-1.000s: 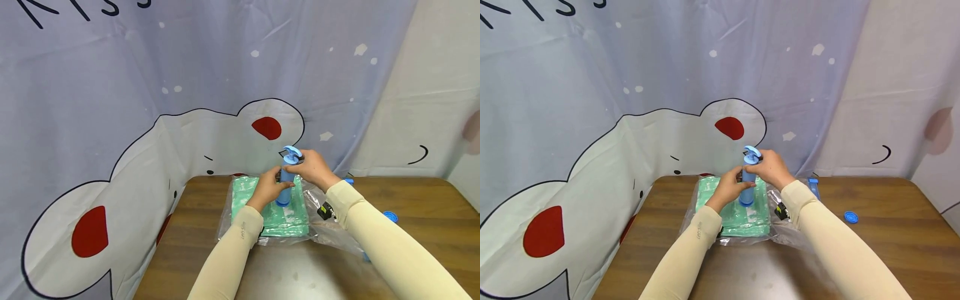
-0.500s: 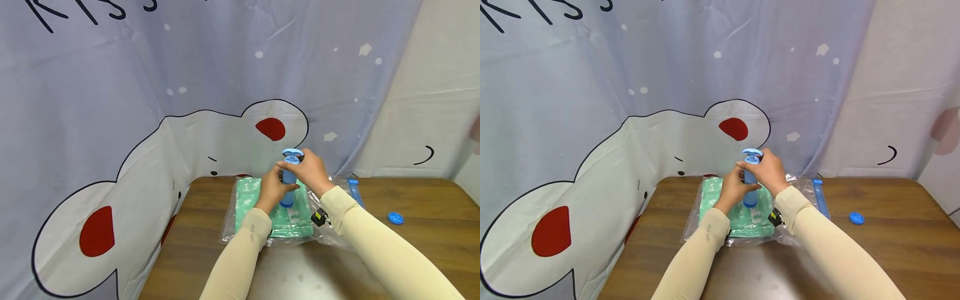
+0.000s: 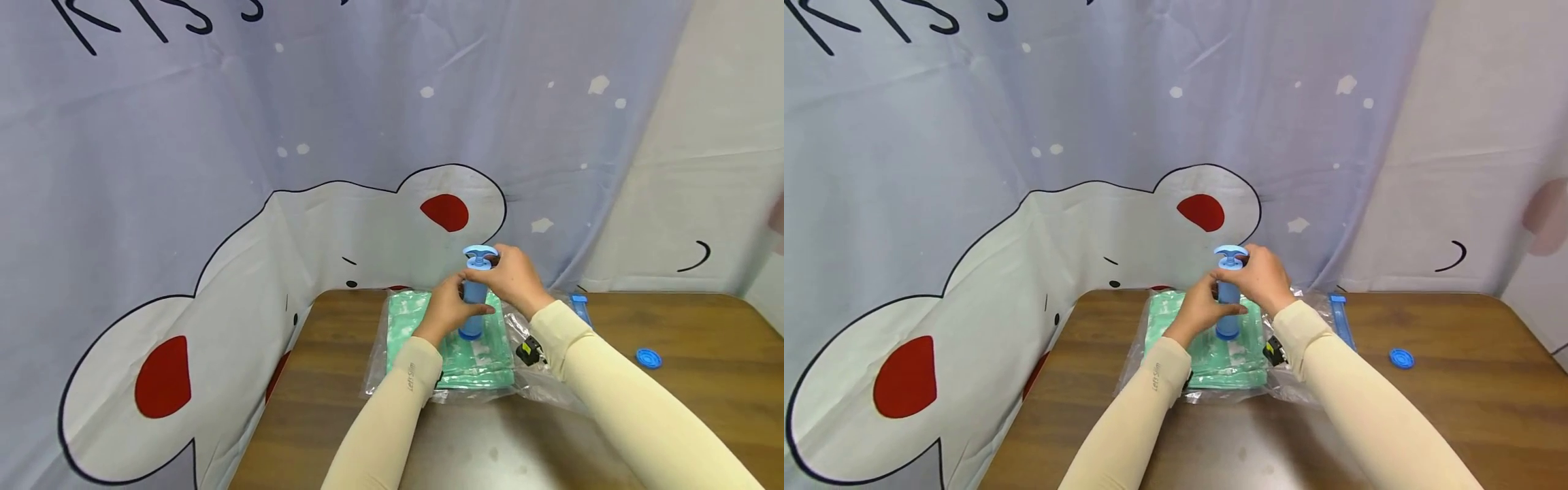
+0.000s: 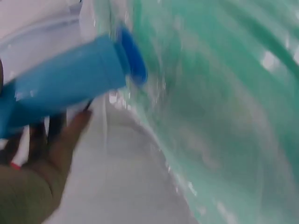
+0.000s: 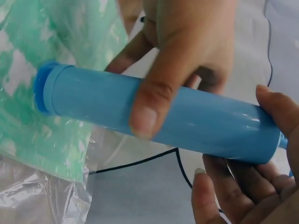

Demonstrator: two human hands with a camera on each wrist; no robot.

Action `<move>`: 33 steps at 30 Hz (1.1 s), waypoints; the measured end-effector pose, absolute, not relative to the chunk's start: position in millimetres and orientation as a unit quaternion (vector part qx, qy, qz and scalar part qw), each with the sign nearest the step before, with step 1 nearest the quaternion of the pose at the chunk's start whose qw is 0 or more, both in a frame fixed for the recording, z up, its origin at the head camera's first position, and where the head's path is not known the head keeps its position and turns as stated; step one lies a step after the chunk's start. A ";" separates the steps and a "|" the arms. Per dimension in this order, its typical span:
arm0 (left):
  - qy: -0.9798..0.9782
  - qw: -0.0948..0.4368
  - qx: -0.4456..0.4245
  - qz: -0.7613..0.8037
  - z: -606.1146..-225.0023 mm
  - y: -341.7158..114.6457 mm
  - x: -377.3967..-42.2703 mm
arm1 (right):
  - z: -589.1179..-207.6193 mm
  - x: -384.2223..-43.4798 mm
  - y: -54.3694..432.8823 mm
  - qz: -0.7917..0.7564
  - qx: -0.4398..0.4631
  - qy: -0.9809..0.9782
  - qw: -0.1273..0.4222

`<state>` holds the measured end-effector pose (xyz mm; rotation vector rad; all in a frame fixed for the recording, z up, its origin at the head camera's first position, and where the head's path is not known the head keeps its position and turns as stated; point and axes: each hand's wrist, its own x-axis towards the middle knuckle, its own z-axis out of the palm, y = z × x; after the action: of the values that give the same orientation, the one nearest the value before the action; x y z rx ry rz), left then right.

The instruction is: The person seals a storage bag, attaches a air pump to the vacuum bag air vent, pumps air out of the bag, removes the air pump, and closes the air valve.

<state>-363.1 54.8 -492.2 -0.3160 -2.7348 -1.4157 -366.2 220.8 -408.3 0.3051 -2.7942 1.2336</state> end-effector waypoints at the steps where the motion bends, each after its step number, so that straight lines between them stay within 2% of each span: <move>1: -0.881 0.004 -0.117 -0.458 -490.5 51.4 -364.4 | -407.6 -366.2 221.4 0.405 0.102 -0.908 0.030; 5: -0.875 -0.044 -0.156 -0.455 -484.8 40.4 -369.9 | -404.7 -367.5 222.7 0.440 0.103 -0.892 -0.014; 11: -0.877 -0.038 -0.165 -0.449 -485.6 37.1 -374.3 | -400.6 -368.9 223.6 0.462 0.096 -0.880 -0.054; 19: -0.893 0.020 -0.147 -0.424 -496.9 44.5 -370.5 | -401.4 -366.5 221.6 0.430 0.093 -0.896 -0.058; 25: -0.899 0.065 -0.128 -0.413 -504.4 50.4 -367.5 | -405.8 -360.3 216.1 0.426 0.059 -0.902 -0.039; 33: -0.891 0.083 -0.132 -0.427 -510.0 53.5 -366.7 | -408.0 -357.7 216.0 0.427 0.056 -0.902 -0.003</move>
<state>-366.7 53.5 -510.0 -0.3949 -2.6607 -1.2741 -357.7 216.0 -408.0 0.1763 -2.8408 1.3455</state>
